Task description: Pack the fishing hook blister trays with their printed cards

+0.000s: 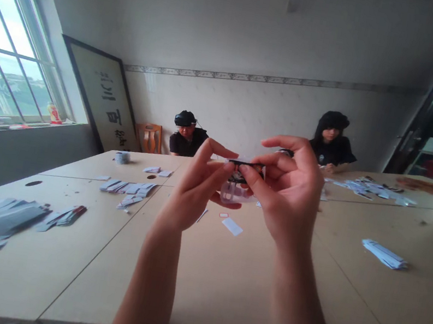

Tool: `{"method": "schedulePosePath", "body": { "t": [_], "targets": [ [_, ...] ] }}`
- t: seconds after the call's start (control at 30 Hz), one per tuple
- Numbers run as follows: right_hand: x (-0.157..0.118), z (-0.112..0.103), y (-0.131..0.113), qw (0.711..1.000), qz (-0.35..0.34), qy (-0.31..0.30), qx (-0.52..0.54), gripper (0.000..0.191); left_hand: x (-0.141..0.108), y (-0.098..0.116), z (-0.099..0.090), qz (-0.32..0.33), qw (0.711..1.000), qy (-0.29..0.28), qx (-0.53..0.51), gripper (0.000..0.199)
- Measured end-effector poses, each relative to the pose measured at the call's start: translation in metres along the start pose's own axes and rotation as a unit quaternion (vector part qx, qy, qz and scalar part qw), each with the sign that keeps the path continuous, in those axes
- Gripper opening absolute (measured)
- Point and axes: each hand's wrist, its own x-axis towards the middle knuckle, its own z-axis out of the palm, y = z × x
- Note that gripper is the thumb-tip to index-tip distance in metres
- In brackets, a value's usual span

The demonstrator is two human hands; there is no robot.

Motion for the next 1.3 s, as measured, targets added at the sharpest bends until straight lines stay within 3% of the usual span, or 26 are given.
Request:
{"method": "schedulePosePath", "body": {
  "t": [0.73,1.3],
  "targets": [
    [0.000,0.000,0.004,0.998,-0.032,-0.001,-0.048,0.031,0.000,0.001,0.001,0.000,1.000,0.005,-0.004,0.017],
    [-0.001,0.000,0.003,0.996,-0.058,0.008,-0.063,0.029,-0.002,0.005,0.012,0.014,0.998,0.045,0.033,0.014]
  ]
}}
